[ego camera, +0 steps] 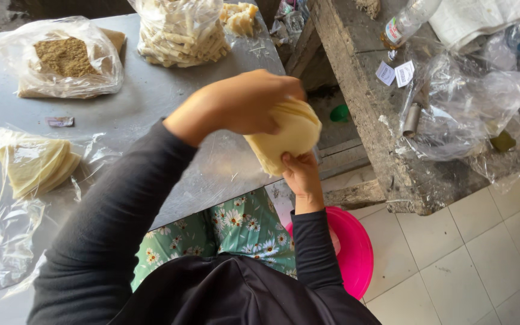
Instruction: The person cuts sheets of dough into triangles using a knife and stacks the pieces inside plastic bags.
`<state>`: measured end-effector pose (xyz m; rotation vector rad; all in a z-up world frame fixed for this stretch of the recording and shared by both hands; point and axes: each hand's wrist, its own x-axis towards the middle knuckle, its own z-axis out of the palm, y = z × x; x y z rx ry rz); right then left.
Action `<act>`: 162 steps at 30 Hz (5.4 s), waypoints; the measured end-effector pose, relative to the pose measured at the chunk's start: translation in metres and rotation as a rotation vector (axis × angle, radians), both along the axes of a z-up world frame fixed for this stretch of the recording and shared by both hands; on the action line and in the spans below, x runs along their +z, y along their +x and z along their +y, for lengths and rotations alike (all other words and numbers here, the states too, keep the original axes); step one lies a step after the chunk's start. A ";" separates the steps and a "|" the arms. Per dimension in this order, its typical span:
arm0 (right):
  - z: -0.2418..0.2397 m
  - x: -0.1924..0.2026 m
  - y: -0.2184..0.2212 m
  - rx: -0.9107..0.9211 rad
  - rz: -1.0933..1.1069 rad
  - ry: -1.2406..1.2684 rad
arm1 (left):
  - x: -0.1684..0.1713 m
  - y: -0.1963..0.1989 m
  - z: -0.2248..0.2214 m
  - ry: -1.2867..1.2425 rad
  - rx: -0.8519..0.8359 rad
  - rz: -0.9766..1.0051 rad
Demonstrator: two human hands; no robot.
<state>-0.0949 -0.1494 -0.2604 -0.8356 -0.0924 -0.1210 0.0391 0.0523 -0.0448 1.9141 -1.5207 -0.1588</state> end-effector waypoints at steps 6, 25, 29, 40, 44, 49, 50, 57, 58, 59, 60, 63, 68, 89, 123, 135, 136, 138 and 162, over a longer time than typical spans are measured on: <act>-0.004 0.050 0.051 -0.008 -0.057 -0.659 | -0.065 -0.006 0.082 -0.201 0.379 0.253; 0.023 0.061 0.087 0.094 -0.099 -1.074 | -0.131 -0.029 0.104 -0.298 0.606 0.141; 0.009 0.064 0.107 0.155 -0.020 -1.029 | -0.138 -0.019 0.106 -0.378 0.685 0.385; 0.030 0.064 0.118 -0.103 -0.089 -1.555 | -0.157 -0.031 0.087 -0.109 1.097 0.023; 0.019 0.087 0.098 -0.161 -0.287 -1.586 | -0.153 -0.041 0.072 -0.153 0.941 -0.235; 0.002 0.101 0.085 0.021 -0.379 -1.634 | -0.158 -0.045 0.037 -0.137 0.684 -0.189; 0.001 0.101 0.084 0.022 -0.325 -1.617 | -0.160 -0.043 0.030 -0.119 0.671 -0.195; 0.000 0.094 0.080 0.009 -0.232 -1.554 | -0.167 -0.021 0.004 -0.040 0.618 -0.195; -0.001 0.093 0.079 -0.004 -0.267 -1.556 | -0.169 -0.020 0.004 -0.038 0.614 -0.172; -0.002 0.092 0.080 0.003 -0.267 -1.567 | -0.170 -0.017 0.004 -0.041 0.616 -0.162; -0.003 0.091 0.082 0.011 -0.269 -1.577 | -0.172 -0.015 0.006 -0.043 0.619 -0.152; -0.003 0.091 0.088 -0.008 -0.312 -1.606 | -0.176 -0.014 0.002 -0.023 0.643 -0.212; 0.003 0.094 0.092 -0.042 -0.335 -1.603 | -0.181 -0.017 -0.005 0.007 0.713 -0.240; 0.008 0.077 0.076 -0.398 -0.598 -1.705 | -0.173 -0.031 0.010 -0.185 0.609 -0.108; 0.003 0.065 0.065 -0.327 -0.478 -1.614 | -0.150 -0.066 0.088 -0.054 0.954 0.006; -0.039 0.079 0.042 -0.695 -0.355 -1.694 | -0.152 -0.066 0.089 -0.140 0.987 0.080; -0.061 0.082 0.040 -0.831 -0.145 -1.640 | -0.154 -0.067 0.090 -0.143 0.994 0.085; -0.112 0.091 0.041 -1.199 0.103 -1.731 | -0.160 -0.068 0.090 -0.179 0.977 0.078; -0.287 0.094 -0.023 -0.706 0.279 -0.351 | -0.102 -0.050 0.138 -0.292 0.853 -0.204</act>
